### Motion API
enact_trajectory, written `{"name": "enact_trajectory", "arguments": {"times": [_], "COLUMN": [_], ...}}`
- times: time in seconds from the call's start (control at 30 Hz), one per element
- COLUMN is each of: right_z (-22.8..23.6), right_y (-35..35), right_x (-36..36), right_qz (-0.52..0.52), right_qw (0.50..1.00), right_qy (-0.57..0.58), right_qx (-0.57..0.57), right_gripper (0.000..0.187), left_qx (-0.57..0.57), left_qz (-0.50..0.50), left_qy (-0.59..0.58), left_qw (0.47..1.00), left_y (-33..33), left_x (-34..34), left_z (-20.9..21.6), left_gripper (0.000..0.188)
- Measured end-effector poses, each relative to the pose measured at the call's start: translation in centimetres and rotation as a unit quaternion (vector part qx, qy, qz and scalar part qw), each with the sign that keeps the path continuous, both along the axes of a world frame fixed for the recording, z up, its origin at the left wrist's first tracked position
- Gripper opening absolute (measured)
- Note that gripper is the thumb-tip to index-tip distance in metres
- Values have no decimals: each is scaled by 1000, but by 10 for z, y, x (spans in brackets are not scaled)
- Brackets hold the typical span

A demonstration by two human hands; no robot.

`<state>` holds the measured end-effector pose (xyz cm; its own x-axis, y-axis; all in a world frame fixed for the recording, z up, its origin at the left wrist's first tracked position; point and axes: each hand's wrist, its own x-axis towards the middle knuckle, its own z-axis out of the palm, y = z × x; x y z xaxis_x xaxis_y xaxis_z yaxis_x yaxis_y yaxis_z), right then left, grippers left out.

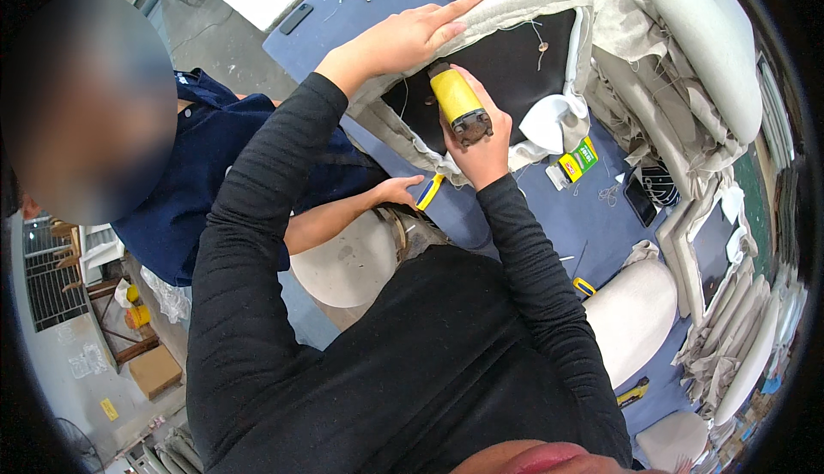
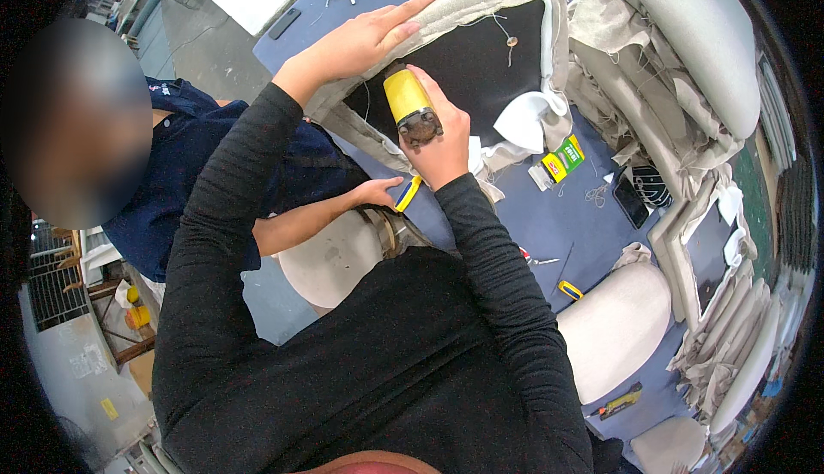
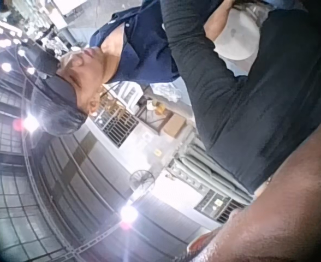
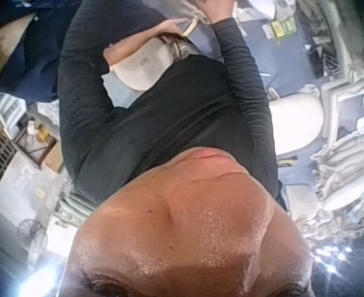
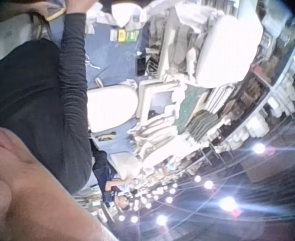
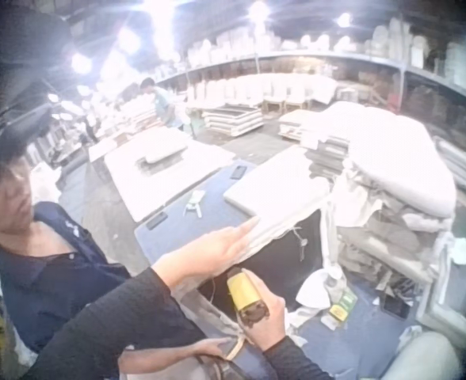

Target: The person uses a staple gun to attach fabric to a foam cushion and a seat frame. They trim excess fabric with scissors and adjust the material to fit the contours of the furniture parts. The person works on multiple cushion pieces, securing the fabric and ensuring a smooth finish.

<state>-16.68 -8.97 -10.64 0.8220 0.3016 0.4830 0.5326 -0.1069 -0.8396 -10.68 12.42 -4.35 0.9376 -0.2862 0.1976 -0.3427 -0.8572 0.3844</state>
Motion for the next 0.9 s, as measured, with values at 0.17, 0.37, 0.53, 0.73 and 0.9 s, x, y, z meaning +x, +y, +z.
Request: {"name": "enact_trajectory", "arguments": {"times": [0.17, 0.37, 0.53, 0.73, 0.9], "right_z": [4, 18, 33, 43, 48], "right_y": [-9, -28, -38, -45, -41], "right_x": [4, 9, 11, 12, 18], "right_qz": [8, -32, -55, -63, -65], "right_qw": [1000, 999, 998, 998, 997], "right_qy": [6, 35, -1, 18, -2], "right_qx": [2, 11, -23, -14, -32], "right_gripper": [63, 48, 46, 46, 46], "left_qx": [28, 23, 23, 23, 17], "left_qz": [-1, 2, -1, 15, 8], "left_qy": [6, 15, 6, 46, 51], "left_qw": [1000, 1000, 1000, 999, 999], "left_y": [-5, -16, -18, -22, -27], "left_x": [-5, -14, -11, -17, -23], "left_z": [7, 16, 16, 23, 33], "left_gripper": [63, 70, 72, 77, 83]}}
